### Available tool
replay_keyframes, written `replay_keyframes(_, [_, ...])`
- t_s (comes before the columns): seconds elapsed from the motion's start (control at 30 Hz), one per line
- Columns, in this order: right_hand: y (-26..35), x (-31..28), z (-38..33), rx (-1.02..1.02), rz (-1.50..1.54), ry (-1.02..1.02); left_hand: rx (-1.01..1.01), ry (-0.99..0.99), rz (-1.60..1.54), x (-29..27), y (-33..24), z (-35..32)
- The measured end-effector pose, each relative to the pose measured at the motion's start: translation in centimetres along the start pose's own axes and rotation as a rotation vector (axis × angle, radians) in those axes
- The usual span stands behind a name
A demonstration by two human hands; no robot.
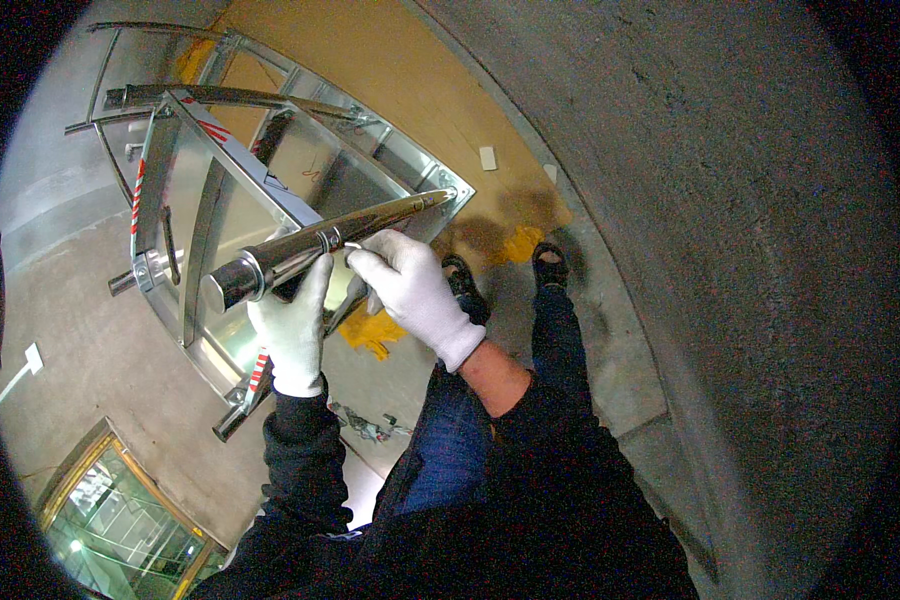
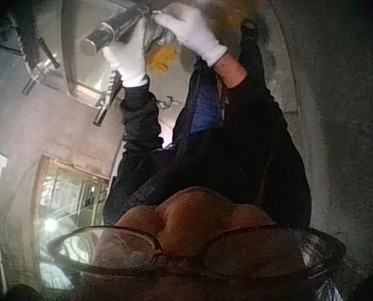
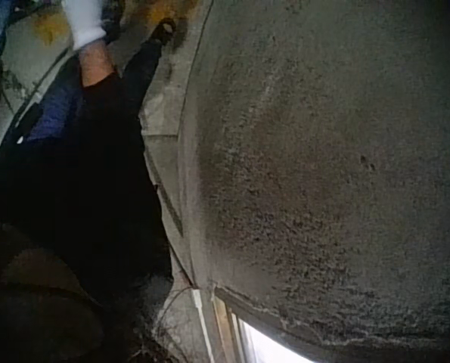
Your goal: The person assembles a metal structure by attaching cylindrical components to a frame using a wrench. They tighten bolts and secure parts, occasionally adjusting their position to reach different sections.
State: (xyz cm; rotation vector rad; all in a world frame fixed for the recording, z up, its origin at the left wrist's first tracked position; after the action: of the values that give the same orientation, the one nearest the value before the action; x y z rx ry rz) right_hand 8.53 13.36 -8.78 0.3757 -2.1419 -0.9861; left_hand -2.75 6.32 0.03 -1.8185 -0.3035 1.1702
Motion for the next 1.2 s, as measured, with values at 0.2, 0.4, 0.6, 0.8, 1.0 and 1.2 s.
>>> replay_keyframes(0.2, [0.1, 0.8, 0.2, -0.007, 0.104, 0.014, -0.002, -0.008, 0.041, -0.2, 0.5, 0.0])
replay_keyframes(0.4, [-0.5, 1.1, 0.6, 0.025, 0.143, 0.020, 0.010, -0.011, 0.055, -0.3, 0.3, -0.3])
replay_keyframes(0.6, [-1.0, 1.2, 0.5, 0.153, 0.157, 0.014, 0.066, -0.036, 0.044, -0.2, 0.4, 0.0])
replay_keyframes(0.8, [-1.1, 1.6, 0.2, 0.200, 0.135, -0.007, 0.066, -0.011, 0.028, 0.0, 0.1, 0.2])
replay_keyframes(1.0, [-0.2, 1.2, 0.7, 0.096, -0.013, -0.010, 0.055, -0.023, 0.034, 0.1, -0.3, 0.1])
replay_keyframes(1.2, [0.3, 1.0, 0.7, -0.166, -0.305, -0.108, 0.042, -0.032, -0.024, 0.1, 0.1, 0.1])
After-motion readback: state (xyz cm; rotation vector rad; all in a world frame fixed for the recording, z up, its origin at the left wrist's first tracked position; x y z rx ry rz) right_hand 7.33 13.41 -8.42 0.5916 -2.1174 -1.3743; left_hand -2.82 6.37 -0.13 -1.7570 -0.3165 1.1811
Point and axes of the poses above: each hand's wrist, its own z-axis towards the middle knuckle, its own x-axis out of the palm, y = z × x, the point moved 9 cm from there along z, towards the middle knuckle, and after that the axes turned 4 degrees about -x, right-handed, at the moved point
